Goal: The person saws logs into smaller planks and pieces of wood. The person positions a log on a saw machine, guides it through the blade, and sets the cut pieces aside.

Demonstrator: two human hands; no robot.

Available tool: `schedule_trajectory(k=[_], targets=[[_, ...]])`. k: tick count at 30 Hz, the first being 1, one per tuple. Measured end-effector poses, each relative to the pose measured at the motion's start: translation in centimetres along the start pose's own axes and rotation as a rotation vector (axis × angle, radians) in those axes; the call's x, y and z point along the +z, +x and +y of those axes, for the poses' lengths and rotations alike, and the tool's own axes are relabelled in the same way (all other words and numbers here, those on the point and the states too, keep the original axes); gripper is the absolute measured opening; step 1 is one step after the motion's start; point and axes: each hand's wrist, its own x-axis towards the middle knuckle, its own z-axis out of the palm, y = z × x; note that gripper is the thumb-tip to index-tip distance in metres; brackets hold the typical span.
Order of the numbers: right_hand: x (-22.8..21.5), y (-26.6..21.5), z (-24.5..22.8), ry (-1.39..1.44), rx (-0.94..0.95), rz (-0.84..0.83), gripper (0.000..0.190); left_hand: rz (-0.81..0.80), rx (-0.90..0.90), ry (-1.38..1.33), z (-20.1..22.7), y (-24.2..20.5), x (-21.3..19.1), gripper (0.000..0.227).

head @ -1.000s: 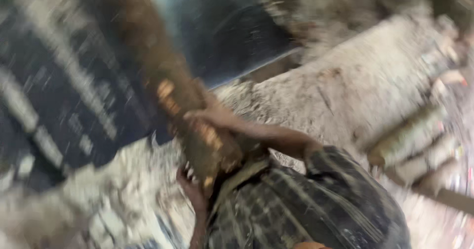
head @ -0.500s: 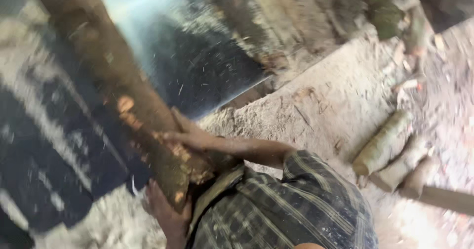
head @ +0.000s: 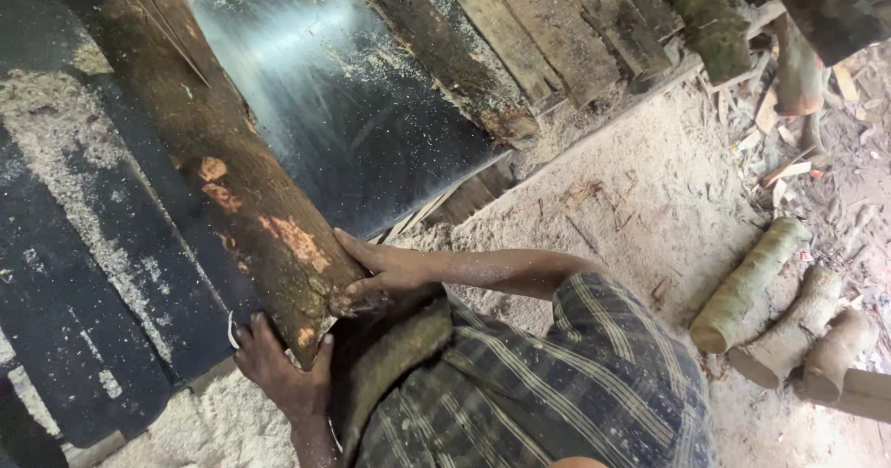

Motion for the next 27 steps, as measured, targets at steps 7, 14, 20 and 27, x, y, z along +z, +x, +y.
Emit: schedule_trajectory(k=[7,14,20,27], targets=[[2.7,-1.4,0.6,0.060,-0.008,0.113,0.110,0.033,-0.146,-0.098,0.1,-2.7,1.4,0.098],[9.5,-3.4,0.8,0.070,0.029,0.453,0.097,-0.077,-0.153,-0.014,-1.2,-3.0,2.0,0.098],[11.8,-2.2,1.5,0.095,-0.057,0.683,0.092,-0.094,-0.080,-0.034,-0.8,-2.7,1.2,0.094],[11.0,1.4,5.0,0.154,-0.194,0.669,0.090,-0.083,-0.044,0.037,-1.6,0.5,1.5,0.095]])
